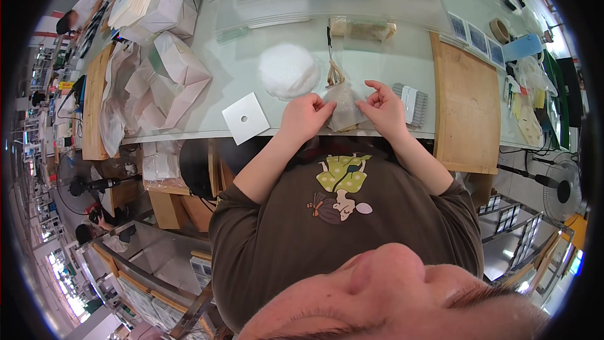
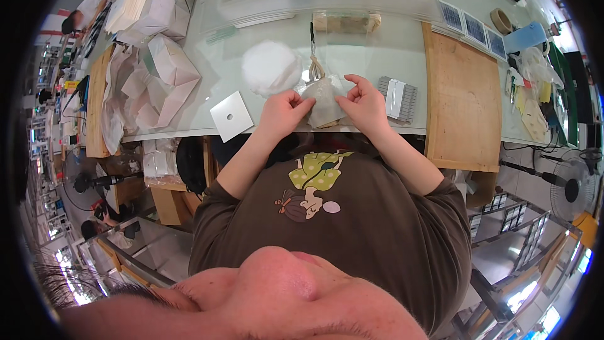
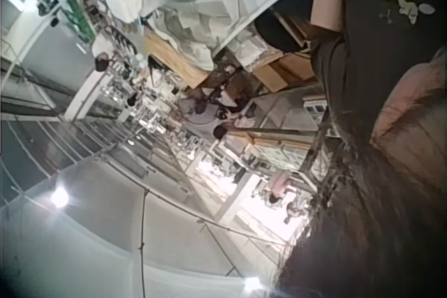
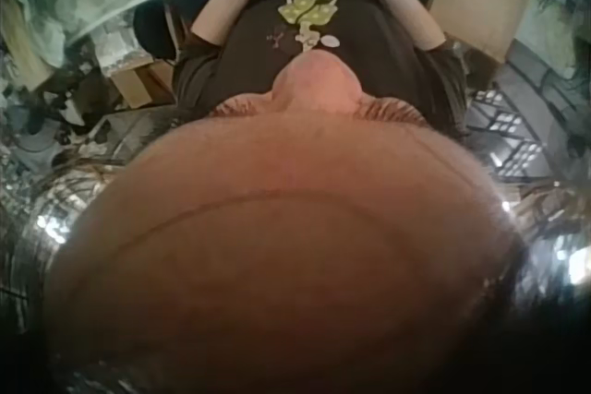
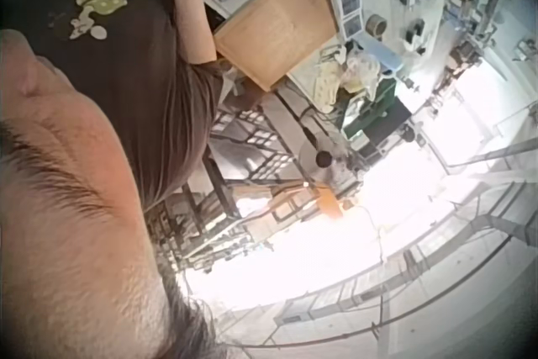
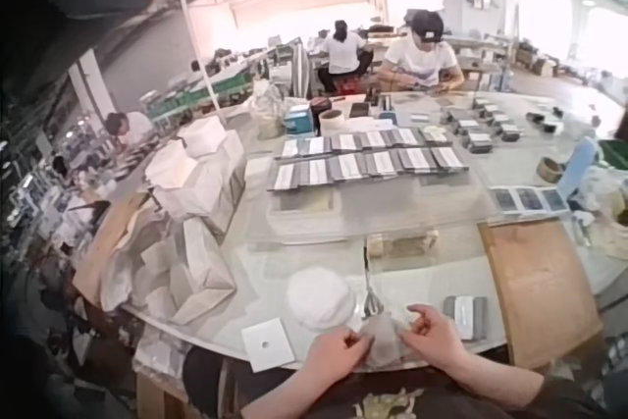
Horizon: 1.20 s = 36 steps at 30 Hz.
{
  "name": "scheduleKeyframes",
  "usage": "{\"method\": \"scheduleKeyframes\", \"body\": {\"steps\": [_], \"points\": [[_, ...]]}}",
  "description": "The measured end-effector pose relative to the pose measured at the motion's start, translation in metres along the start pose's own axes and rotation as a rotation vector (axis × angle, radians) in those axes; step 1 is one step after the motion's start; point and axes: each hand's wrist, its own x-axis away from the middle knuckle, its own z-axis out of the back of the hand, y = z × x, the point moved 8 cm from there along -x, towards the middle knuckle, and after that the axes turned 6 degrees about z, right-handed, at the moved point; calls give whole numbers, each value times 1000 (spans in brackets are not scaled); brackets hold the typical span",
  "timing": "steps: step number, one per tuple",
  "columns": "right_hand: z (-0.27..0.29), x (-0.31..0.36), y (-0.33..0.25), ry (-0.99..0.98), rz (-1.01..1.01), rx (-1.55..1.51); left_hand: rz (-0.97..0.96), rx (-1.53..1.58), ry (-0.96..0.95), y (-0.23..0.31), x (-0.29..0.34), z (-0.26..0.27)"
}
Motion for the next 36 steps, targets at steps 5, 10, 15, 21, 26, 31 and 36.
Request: {"method": "scheduleKeyframes", "body": {"steps": [5, 10, 15, 21, 26, 31, 36], "points": [[1, 0, 7, -7, -14, 18, 25, -20, -17, -1, -2, 0], [-1, 1, 5, 1, -1, -29, 63, -39, -53, -3, -4, -1], [-2, 2, 11, 8, 10, -51, 57, 0, -26, -2, -4, 0], [-1, 2, 9, 4, 6, -27, 74, -16, -49, -3, -2, -1], [-2, 2, 13, 4, 2, -64, 48, -6, -35, -1, -1, 0], [-1, 3, 11, 3, 11, -31, 31, -11, -18, 0, 1, 0], [11, 8, 2, 43, 53, 127, -10, -49, 47, 3, 6, 5]]}}
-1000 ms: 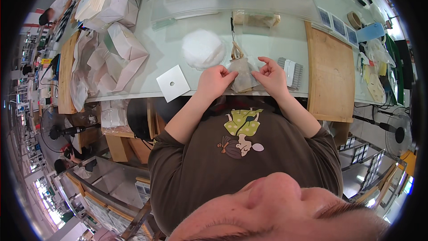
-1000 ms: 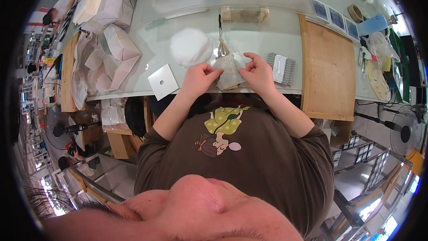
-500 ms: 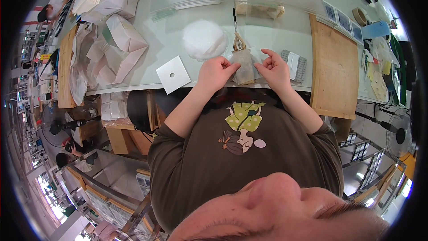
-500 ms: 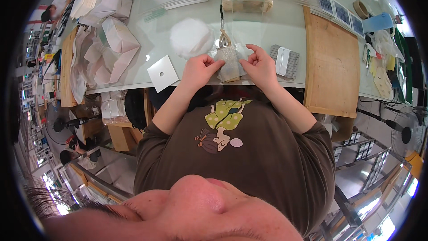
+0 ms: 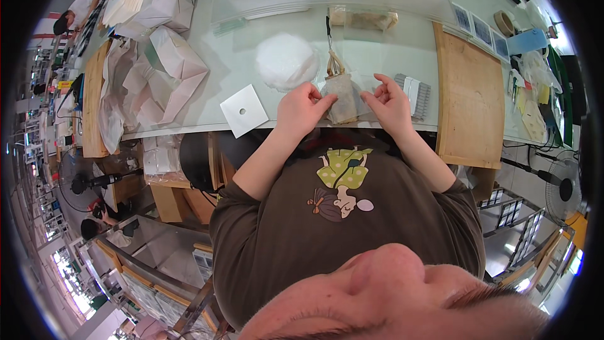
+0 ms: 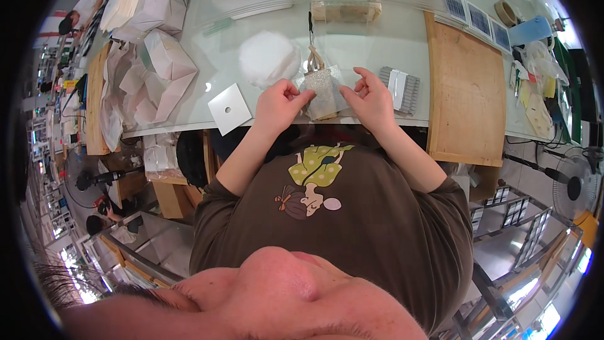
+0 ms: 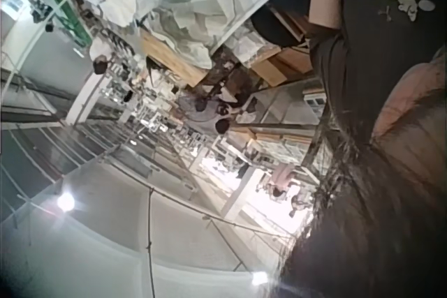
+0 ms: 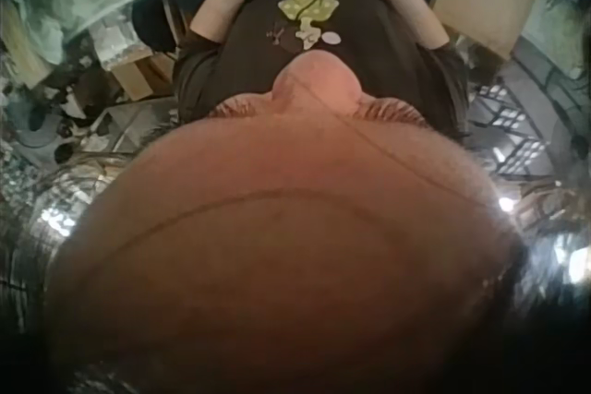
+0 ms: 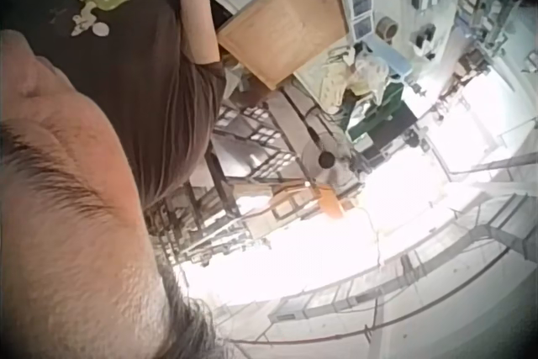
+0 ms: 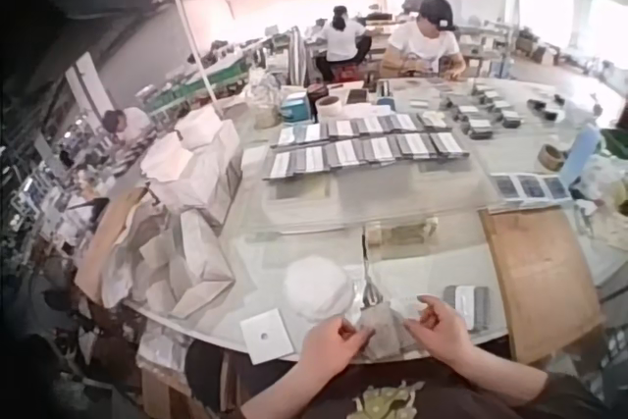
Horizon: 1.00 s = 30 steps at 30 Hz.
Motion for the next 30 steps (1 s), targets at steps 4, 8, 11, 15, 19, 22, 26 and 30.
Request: {"method": "scheduleKeyframes", "body": {"steps": [4, 8, 11, 15, 19, 22, 26, 30], "points": [[-5, 9, 22, -138, -251, -239, -188, 45, 133, 4, 15, 8], [-11, 18, 30, -155, -296, -433, -514, 97, 168, 19, 38, 11], [-15, 25, 19, -209, -277, -348, -685, 7, 180, 22, 52, 12], [24, 14, 6, -90, 60, 158, -698, -86, 154, 11, 59, 6], [83, -11, 4, -29, 338, 655, -704, -52, 189, -1, 61, -2], [95, -18, 19, -134, 244, 724, -721, -29, 226, -1, 62, -4], [94, -21, 30, -188, 183, 672, -729, -48, 193, 1, 59, -6], [95, -30, 33, -162, 155, 615, -700, -49, 170, 1, 58, -5]]}}
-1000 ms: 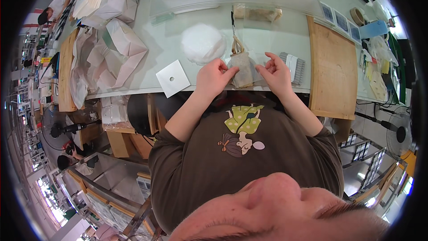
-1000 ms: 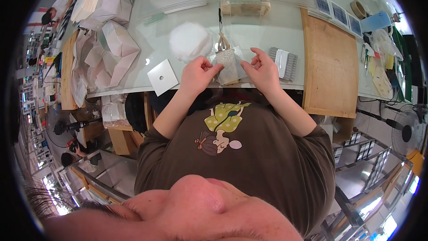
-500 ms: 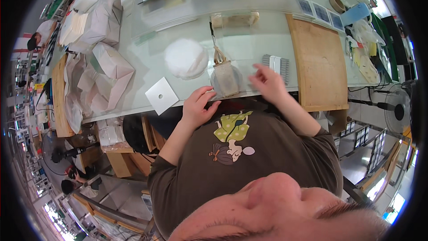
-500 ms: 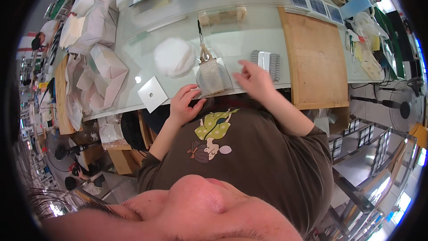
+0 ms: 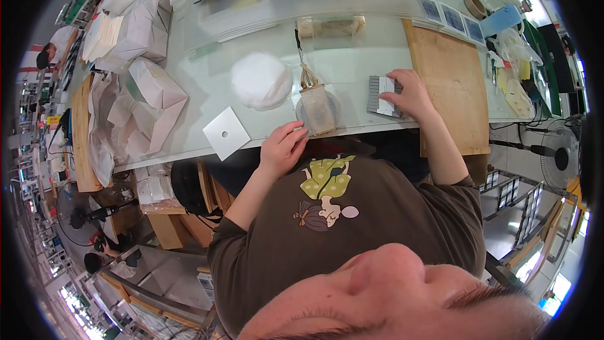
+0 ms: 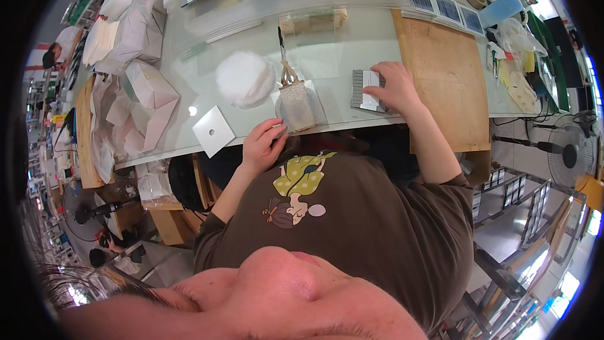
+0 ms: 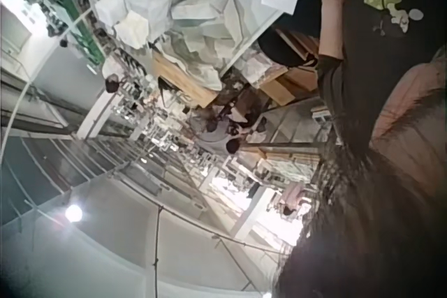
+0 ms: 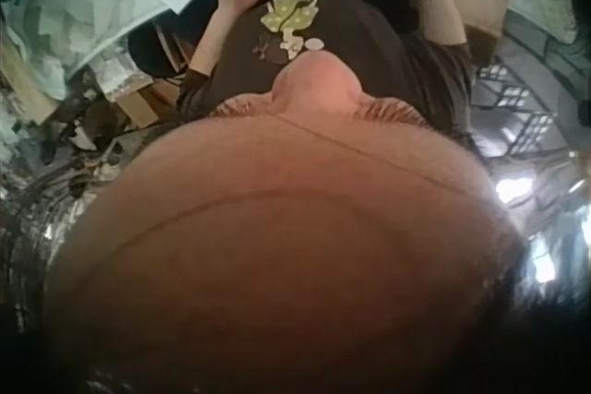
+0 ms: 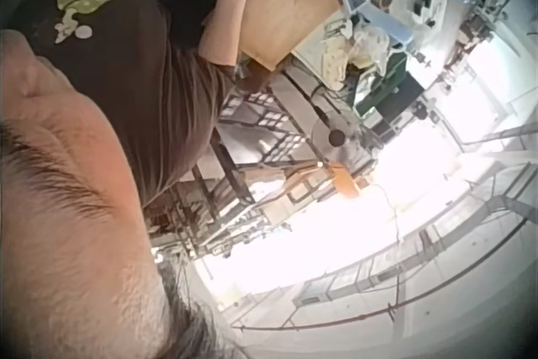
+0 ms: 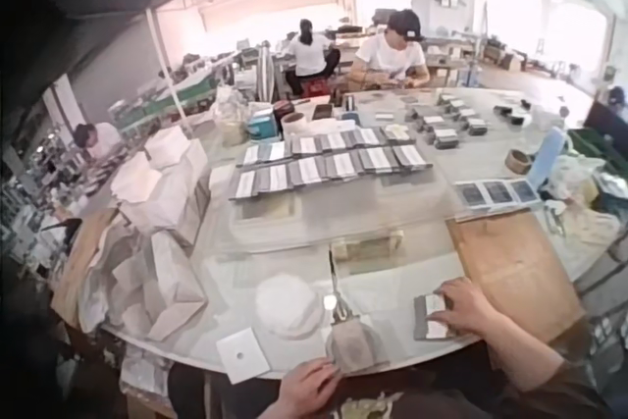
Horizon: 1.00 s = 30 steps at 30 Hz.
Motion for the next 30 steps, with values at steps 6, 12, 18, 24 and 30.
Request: {"method": "scheduleKeyframes", "body": {"steps": [6, 12, 18, 24, 30], "points": [[8, -8, 4, 58, -133, -235, -24, -15, 21, -1, -2, 0], [13, -23, -62, -22, -30, -705, -10, 40, 12, 3, -4, 6], [-52, -37, -120, -288, -47, -772, -69, -20, 22, 2, 1, 7], [-72, -48, -121, -301, -79, -749, -79, -12, 30, 2, 2, 7], [-81, -50, -117, -293, -72, -749, -76, 2, 46, 4, -1, 9]]}}
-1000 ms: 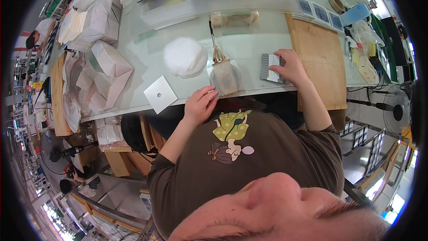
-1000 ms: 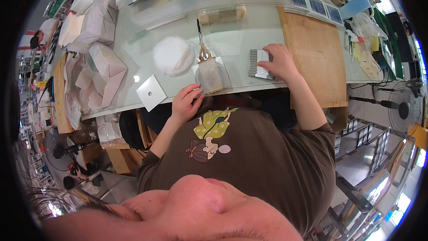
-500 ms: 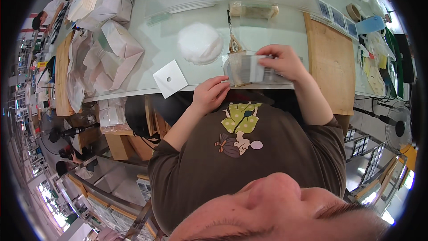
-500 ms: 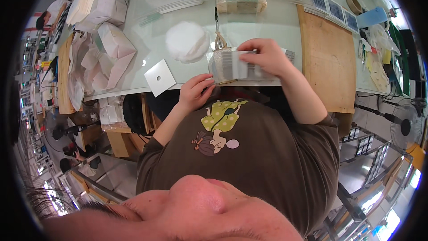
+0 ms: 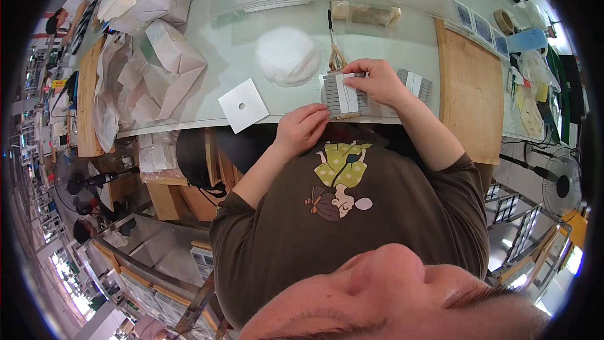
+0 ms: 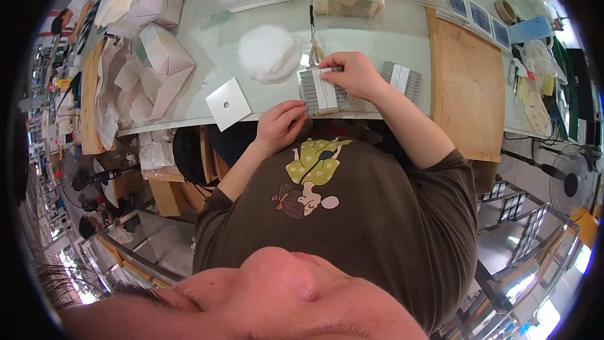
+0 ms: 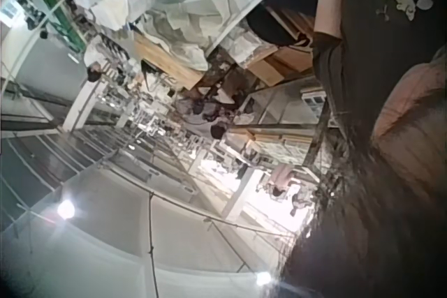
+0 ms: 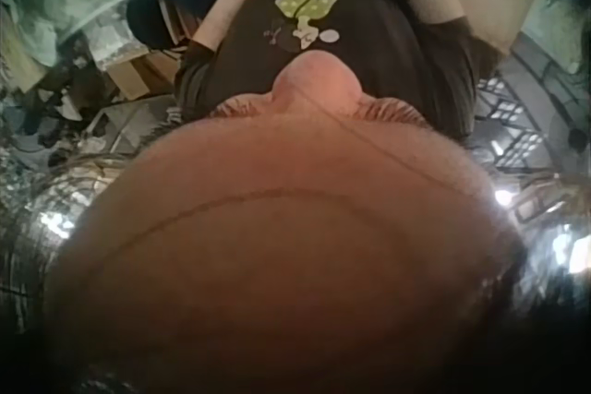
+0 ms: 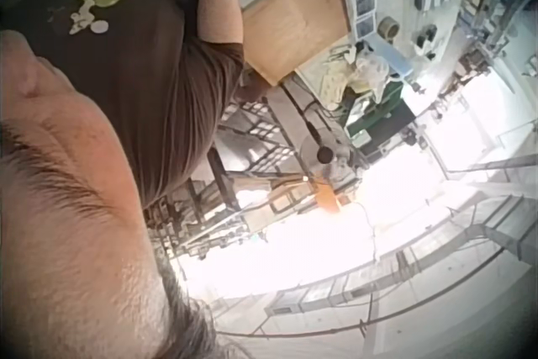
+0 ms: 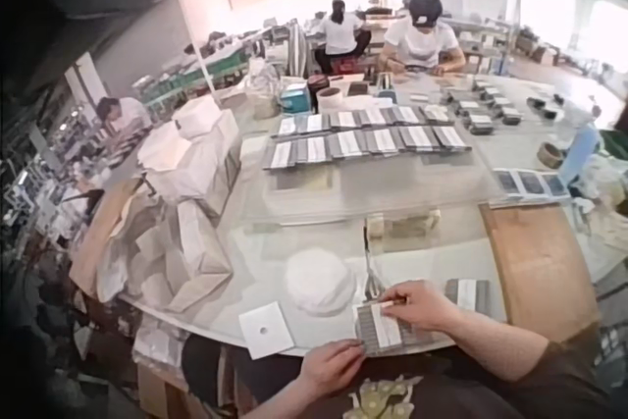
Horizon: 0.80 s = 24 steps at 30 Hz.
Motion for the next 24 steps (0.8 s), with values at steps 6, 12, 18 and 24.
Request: {"method": "scheduleKeyframes", "body": {"steps": [6, 12, 18, 24], "points": [[-1, -1, -3, -12, 22, 15, -16, -11, -14, 1, -1, -1], [1, 0, -3, 17, 28, 38, -22, -28, -31, 0, -1, -3], [37, 14, -11, 322, 266, 306, -34, -53, -33, 1, 0, -2], [31, 26, 2, 260, 270, 261, -49, -57, -25, 3, 0, -2]]}}
